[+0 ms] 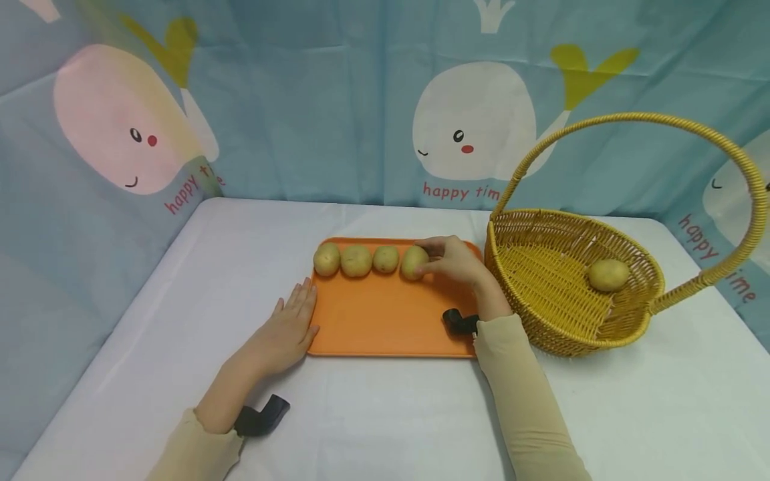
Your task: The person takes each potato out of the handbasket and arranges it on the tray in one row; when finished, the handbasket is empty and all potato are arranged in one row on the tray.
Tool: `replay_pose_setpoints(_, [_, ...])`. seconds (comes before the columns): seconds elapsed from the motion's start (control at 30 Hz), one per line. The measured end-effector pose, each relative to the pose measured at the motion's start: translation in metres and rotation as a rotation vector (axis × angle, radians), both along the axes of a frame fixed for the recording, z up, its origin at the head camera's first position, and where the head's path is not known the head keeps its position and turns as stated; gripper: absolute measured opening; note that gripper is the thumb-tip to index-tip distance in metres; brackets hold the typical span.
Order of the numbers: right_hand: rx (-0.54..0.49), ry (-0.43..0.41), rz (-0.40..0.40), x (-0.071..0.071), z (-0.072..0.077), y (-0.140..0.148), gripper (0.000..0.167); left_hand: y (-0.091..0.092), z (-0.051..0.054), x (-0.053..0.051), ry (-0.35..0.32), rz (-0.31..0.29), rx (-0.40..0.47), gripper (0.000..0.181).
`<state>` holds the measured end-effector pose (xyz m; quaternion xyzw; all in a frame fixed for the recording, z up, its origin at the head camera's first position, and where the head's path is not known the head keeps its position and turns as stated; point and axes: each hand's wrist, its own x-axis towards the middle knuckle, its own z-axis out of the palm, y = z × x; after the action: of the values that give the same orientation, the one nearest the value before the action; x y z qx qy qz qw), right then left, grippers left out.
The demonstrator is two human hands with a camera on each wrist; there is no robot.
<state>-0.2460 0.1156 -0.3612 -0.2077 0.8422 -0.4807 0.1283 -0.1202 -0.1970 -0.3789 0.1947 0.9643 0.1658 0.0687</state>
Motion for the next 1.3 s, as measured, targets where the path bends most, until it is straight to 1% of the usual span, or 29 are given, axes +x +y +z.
replay_pose_setpoints(0.1, [0.007,-0.005,-0.018,0.0007,0.0009,-0.0005,0.055,-0.0006,-0.0014,-0.0007,0.003,-0.007,-0.004,0.062])
replay_pose_setpoints(0.3, [-0.028,-0.087,-0.061,-0.0031,-0.0033,-0.0016,0.055,-0.0013,-0.0031,-0.0016,0.005,-0.011,-0.006,0.063])
replay_pose_setpoints(0.37, [-0.041,-0.096,-0.068,-0.0037,-0.0052,-0.0016,0.055,-0.0015,-0.0038,-0.0017,0.001,-0.013,-0.009,0.063])
replay_pose_setpoints(0.47, [-0.051,-0.099,-0.048,-0.0039,-0.0068,-0.0026,0.057,-0.0018,-0.0043,-0.0020,-0.004,-0.015,-0.012,0.063])
replay_pose_setpoints(0.53, [-0.046,-0.086,-0.035,-0.0041,-0.0074,-0.0034,0.059,-0.0019,-0.0041,-0.0024,-0.001,-0.016,-0.013,0.063])
replay_pose_setpoints(0.63, [-0.051,-0.081,-0.029,-0.0045,-0.0081,-0.0048,0.062,-0.0020,-0.0031,-0.0028,0.002,-0.015,-0.012,0.062])
replay_pose_setpoints(0.7, [-0.044,-0.070,-0.043,-0.0048,-0.0080,-0.0048,0.062,-0.0018,-0.0026,-0.0030,-0.001,-0.015,-0.010,0.062])
replay_pose_setpoints(0.9, [0.016,-0.051,-0.130,-0.0047,-0.0051,-0.0008,0.063,-0.0020,-0.0034,-0.0032,-0.010,-0.013,-0.010,0.062])
replay_pose_setpoints(1.0, [0.031,-0.049,-0.116,-0.0046,-0.0043,0.0009,0.065,-0.0015,-0.0039,-0.0031,-0.013,-0.013,-0.008,0.062])
replay_pose_setpoints(1.13, [0.018,-0.039,-0.087,-0.0043,-0.0036,0.0006,0.064,-0.0012,-0.0031,-0.0034,-0.015,-0.016,-0.008,0.062])
replay_pose_setpoints(1.3, [-0.028,-0.061,-0.127,-0.0044,-0.0041,0.0005,0.058,-0.0014,-0.0032,-0.0038,-0.015,-0.016,-0.013,0.062])
